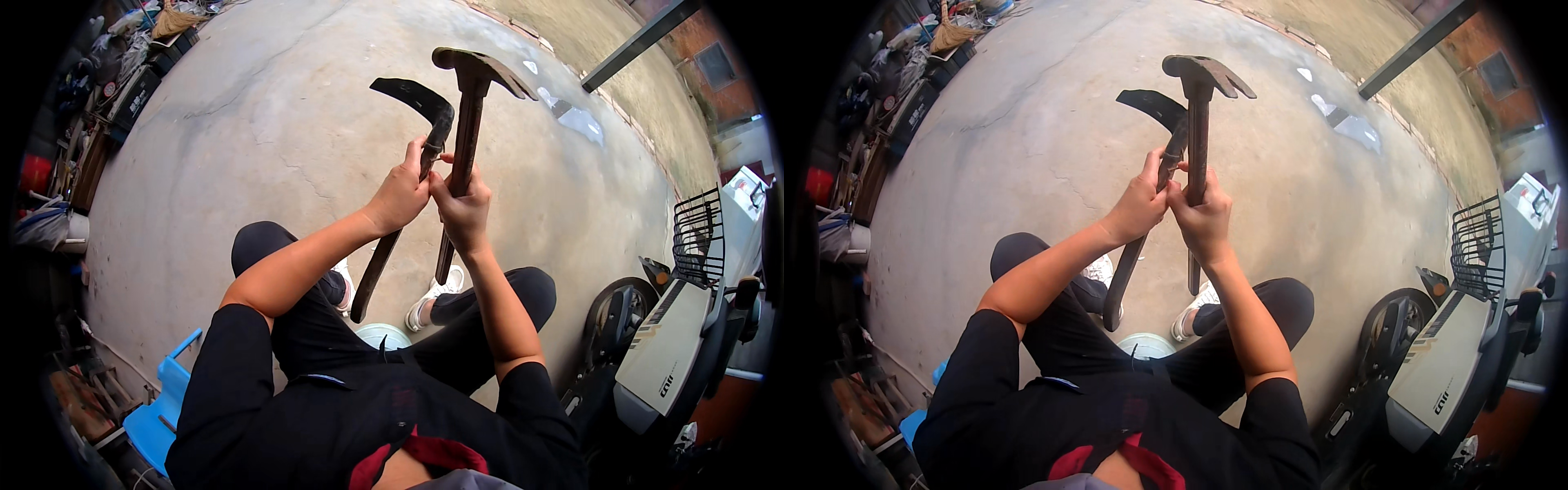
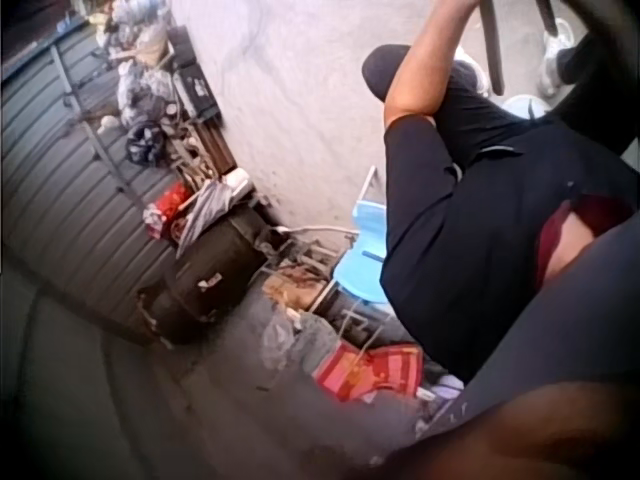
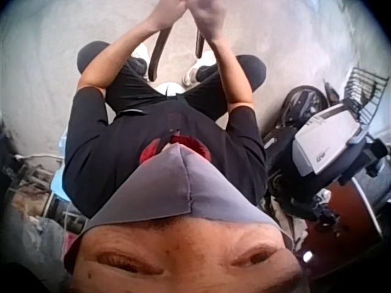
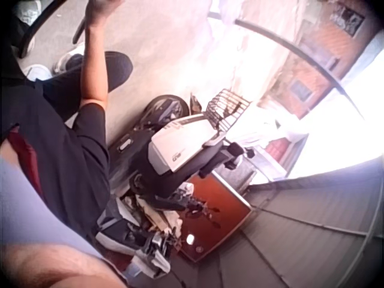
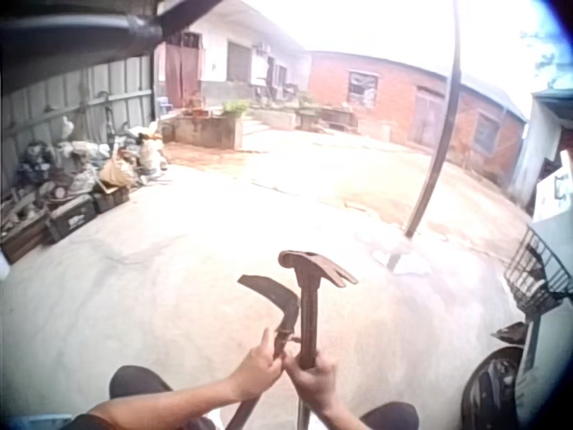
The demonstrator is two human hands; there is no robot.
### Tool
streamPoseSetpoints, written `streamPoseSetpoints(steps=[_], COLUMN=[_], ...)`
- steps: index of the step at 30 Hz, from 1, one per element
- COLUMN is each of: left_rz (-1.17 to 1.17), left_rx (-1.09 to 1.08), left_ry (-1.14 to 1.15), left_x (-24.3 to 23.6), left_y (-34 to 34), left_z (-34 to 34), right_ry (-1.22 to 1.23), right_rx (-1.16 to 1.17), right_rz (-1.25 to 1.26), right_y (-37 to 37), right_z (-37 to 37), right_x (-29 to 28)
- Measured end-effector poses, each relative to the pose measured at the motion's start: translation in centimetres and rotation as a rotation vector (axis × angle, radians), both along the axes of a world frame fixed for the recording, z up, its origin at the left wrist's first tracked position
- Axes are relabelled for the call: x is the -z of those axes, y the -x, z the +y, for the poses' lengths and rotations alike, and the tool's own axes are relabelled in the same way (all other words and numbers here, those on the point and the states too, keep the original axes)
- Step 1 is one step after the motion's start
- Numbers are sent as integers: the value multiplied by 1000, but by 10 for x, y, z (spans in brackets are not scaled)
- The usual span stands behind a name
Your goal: The person holds a sickle and a hammer, then uses the hammer to strike the sickle's head, likely to tighten the metal head onto the wooden handle. The person repeatedly strikes the tool while holding it against a concrete surface.
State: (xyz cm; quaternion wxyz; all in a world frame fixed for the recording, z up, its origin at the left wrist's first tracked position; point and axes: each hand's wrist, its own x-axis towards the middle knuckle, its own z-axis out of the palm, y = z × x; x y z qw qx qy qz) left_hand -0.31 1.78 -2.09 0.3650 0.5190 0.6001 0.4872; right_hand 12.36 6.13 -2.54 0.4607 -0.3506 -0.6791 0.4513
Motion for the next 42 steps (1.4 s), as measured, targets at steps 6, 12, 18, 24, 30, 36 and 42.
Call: streamPoseSetpoints(steps=[6,12,18,24,30,36,42], left_rz=[-82,-47,-93,-432,-662,-635,-612], left_rx=[42,17,81,181,79,147,169], left_ry=[37,-6,33,87,106,200,276], left_x=[-6,1,2,-14,-15,-22,-26], left_y=[0,-2,0,-7,11,7,1], left_z=[-4,-3,-5,-10,5,0,0], right_ry=[-163,-424,-261,332,532,520,510], right_rx=[73,145,76,-48,-7,-100,-157], right_rz=[-19,-18,-11,366,509,477,440], right_y=[2,2,-9,-8,-15,-21,-24], right_z=[7,12,13,-3,4,6,6], right_x=[2,4,-1,-28,-31,-48,-46])
